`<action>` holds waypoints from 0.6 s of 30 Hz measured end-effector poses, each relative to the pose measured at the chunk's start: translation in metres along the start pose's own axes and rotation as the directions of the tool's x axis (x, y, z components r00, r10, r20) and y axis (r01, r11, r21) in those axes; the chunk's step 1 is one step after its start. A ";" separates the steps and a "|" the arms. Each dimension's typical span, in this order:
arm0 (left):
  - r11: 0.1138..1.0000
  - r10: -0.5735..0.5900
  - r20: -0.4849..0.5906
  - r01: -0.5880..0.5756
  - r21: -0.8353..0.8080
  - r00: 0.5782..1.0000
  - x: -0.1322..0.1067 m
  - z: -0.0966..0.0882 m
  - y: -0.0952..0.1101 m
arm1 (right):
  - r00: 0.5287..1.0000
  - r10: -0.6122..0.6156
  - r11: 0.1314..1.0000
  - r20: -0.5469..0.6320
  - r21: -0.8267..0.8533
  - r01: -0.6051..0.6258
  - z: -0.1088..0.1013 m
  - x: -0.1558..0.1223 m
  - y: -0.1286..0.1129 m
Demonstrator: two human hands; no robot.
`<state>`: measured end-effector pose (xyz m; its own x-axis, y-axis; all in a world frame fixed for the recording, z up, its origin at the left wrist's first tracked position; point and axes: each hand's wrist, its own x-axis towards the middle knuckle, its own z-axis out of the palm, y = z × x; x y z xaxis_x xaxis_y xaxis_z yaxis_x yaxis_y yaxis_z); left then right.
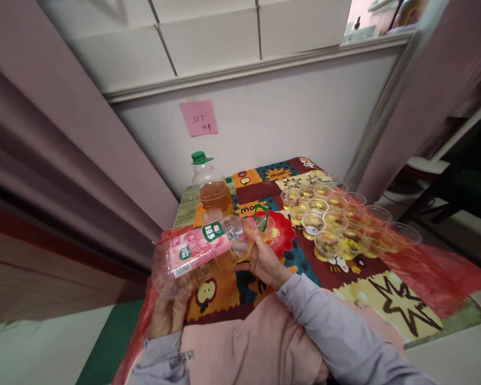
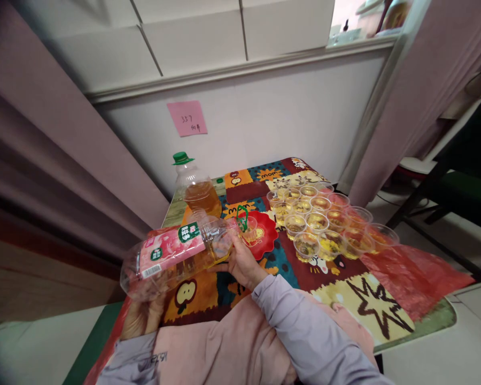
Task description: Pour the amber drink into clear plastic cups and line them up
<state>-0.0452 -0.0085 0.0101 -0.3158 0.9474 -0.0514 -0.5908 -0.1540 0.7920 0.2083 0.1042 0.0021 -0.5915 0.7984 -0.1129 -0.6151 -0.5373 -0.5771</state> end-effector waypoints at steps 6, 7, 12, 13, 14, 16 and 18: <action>0.996 0.071 -0.035 -0.070 0.050 0.997 -0.003 0.007 -0.005 | 1.000 -0.001 1.000 -0.015 -0.001 0.001 -0.002 0.001 0.001; 0.996 0.080 -0.045 -0.078 0.042 0.996 -0.002 0.006 -0.005 | 1.000 -0.003 1.000 -0.013 -0.002 0.003 -0.002 0.001 0.001; 0.998 0.053 -0.088 -0.051 0.030 0.995 -0.001 0.002 -0.006 | 1.000 -0.004 1.000 0.008 -0.018 0.005 -0.001 0.001 0.001; 0.998 0.052 -0.093 -0.050 0.025 0.994 -0.001 0.003 -0.006 | 1.000 -0.007 1.000 0.008 -0.015 0.007 -0.002 0.001 0.001; 0.998 0.061 -0.093 -0.059 0.024 0.994 -0.001 0.004 -0.006 | 1.000 -0.008 1.000 0.007 -0.012 0.008 -0.002 0.001 0.001; 0.995 0.099 -0.071 -0.097 0.029 0.993 0.000 0.007 -0.006 | 1.000 -0.009 1.000 0.005 -0.007 0.009 -0.002 0.001 0.002; 0.993 0.116 -0.052 -0.115 0.032 0.992 0.001 0.009 -0.006 | 1.000 -0.008 1.000 0.006 -0.011 0.008 -0.003 0.001 0.002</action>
<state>-0.0349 -0.0044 0.0104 -0.4201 0.9074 0.0096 -0.5263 -0.2523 0.8120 0.2079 0.1046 -0.0012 -0.5901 0.8007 -0.1032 -0.6137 -0.5279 -0.5871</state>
